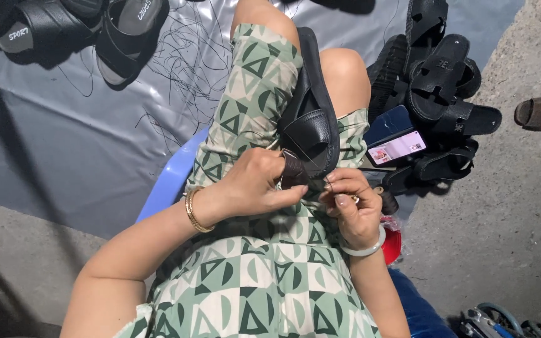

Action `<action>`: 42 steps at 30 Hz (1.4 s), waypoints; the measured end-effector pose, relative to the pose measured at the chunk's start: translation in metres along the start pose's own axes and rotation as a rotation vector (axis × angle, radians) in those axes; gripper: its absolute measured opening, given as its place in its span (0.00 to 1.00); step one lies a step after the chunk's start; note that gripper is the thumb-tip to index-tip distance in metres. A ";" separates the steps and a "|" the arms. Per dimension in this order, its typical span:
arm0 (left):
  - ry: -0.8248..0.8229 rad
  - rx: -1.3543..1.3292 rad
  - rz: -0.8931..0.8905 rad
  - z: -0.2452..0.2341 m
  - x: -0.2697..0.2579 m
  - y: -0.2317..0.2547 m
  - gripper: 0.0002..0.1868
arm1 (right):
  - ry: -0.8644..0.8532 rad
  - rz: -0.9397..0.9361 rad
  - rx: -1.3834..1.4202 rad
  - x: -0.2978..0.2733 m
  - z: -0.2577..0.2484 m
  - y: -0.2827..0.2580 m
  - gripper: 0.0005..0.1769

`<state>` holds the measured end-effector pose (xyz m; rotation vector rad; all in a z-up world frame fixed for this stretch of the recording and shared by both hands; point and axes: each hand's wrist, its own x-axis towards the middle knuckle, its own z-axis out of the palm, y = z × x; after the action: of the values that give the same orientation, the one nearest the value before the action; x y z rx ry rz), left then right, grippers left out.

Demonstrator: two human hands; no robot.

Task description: Hand-sewing a black sandal sole to the upper strap using a needle and thread.

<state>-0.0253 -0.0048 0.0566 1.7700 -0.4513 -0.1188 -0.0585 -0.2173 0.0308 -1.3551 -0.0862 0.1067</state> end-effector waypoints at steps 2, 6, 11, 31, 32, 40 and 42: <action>0.003 -0.203 -0.093 0.005 0.003 0.006 0.10 | -0.102 -0.052 -0.104 0.004 -0.001 -0.004 0.12; 0.016 -0.254 -0.061 0.012 0.010 0.016 0.10 | -0.246 -0.168 -0.407 0.002 -0.005 -0.010 0.12; 0.034 -0.411 0.072 0.018 0.016 0.016 0.10 | -0.241 -0.284 -0.668 -0.011 -0.001 -0.008 0.21; 0.225 0.337 0.112 0.022 0.005 -0.045 0.08 | -0.064 -0.120 -0.723 0.022 -0.013 -0.014 0.02; 0.308 0.580 0.149 0.020 0.003 -0.055 0.10 | -0.057 -0.119 -0.718 0.023 -0.014 -0.015 0.02; 0.193 0.098 0.019 -0.031 0.027 -0.025 0.07 | -0.133 -0.168 -0.585 0.032 -0.012 -0.025 0.06; 0.130 -0.227 -0.055 -0.021 0.036 -0.015 0.06 | -0.152 -0.173 -0.524 0.032 -0.003 -0.026 0.08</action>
<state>0.0177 0.0042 0.0536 1.5569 -0.2831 -0.0890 -0.0258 -0.2222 0.0558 -1.8533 -0.3797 0.0416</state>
